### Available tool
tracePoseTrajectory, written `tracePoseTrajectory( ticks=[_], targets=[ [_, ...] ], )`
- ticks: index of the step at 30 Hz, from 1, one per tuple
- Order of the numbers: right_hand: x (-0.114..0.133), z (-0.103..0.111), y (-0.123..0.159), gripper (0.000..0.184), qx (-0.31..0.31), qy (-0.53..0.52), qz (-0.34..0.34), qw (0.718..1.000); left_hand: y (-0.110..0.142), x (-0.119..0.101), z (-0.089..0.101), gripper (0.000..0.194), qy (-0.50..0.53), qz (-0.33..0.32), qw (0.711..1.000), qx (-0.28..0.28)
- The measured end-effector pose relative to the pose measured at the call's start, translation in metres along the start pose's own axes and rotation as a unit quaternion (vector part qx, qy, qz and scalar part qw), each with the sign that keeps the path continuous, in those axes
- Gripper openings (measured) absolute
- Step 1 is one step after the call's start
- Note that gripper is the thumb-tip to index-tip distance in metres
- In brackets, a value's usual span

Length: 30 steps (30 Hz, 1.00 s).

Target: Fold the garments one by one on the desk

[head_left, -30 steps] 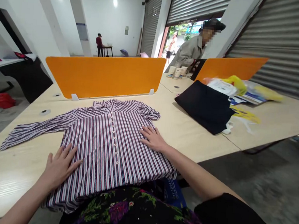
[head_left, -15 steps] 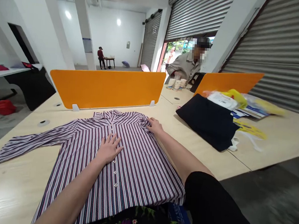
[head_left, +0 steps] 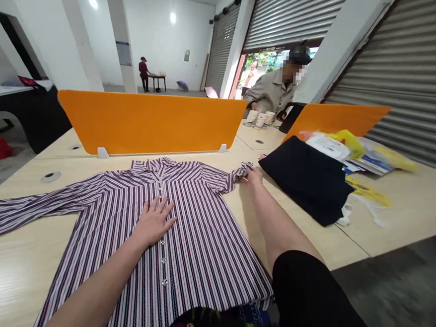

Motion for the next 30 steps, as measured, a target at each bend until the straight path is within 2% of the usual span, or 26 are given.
tracePoseTrajectory(
  ticks=[4,6,8,10,11,13,16,18,21,24,26,28,30],
  targets=[
    [0.028,-0.031,-0.007,0.027,0.05,-0.074,-0.001,0.996,0.0,0.001,-0.002,0.06,-0.001,-0.004,1.0,-0.012],
    [0.05,-0.061,-0.01,0.028,0.113,-0.106,0.036,0.987,0.0,0.001,-0.003,0.06,-0.003,-0.007,1.0,-0.017],
    [0.067,-0.098,-0.008,0.031,0.21,-0.126,0.077,0.967,-0.001,0.001,-0.004,0.059,-0.005,-0.005,1.0,-0.02],
    [0.073,-0.133,-0.002,0.03,0.301,-0.099,0.083,0.945,-0.001,0.001,-0.004,0.059,-0.008,-0.004,1.0,-0.023],
    [0.072,-0.147,0.002,0.03,0.325,-0.07,0.075,0.94,-0.001,0.002,-0.005,0.059,-0.009,-0.004,1.0,-0.023],
    [0.061,-0.163,0.009,0.029,0.322,-0.003,0.054,0.945,-0.001,0.002,-0.005,0.058,-0.008,-0.005,1.0,-0.022],
    [0.038,-0.165,0.019,0.03,0.254,0.116,0.063,0.958,-0.001,0.003,-0.007,0.06,0.003,-0.008,1.0,-0.018],
    [0.022,-0.162,0.03,0.034,0.241,0.239,0.083,0.937,-0.002,0.003,-0.009,0.061,0.013,-0.006,1.0,-0.016],
    [-0.002,-0.161,0.055,0.038,0.287,0.399,0.08,0.867,-0.002,0.002,-0.009,0.059,0.035,-0.014,0.999,-0.031],
    [-0.019,-0.161,0.081,0.046,0.333,0.522,0.073,0.782,0.0,0.006,-0.004,0.051,0.08,-0.032,0.99,-0.114],
    [-0.024,-0.16,0.091,0.05,0.333,0.577,0.07,0.743,0.003,0.017,0.003,0.041,0.128,0.009,0.97,-0.207],
    [-0.024,-0.16,0.094,0.053,0.324,0.587,0.064,0.74,0.007,0.034,0.008,0.036,0.174,0.1,0.94,-0.275],
    [-0.023,-0.16,0.094,0.054,0.324,0.584,0.059,0.742,0.008,0.054,0.011,0.036,0.211,0.184,0.918,-0.279]
  ],
)
Point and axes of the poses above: each hand's wrist, its own y-axis away from the middle knuckle, its own z-axis out of the back of the hand, x = y × z, the point moved 2 cm from there along -y, towards the middle knuckle, and after that the axes turned 13 degrees about x, right-handed, at the moved point
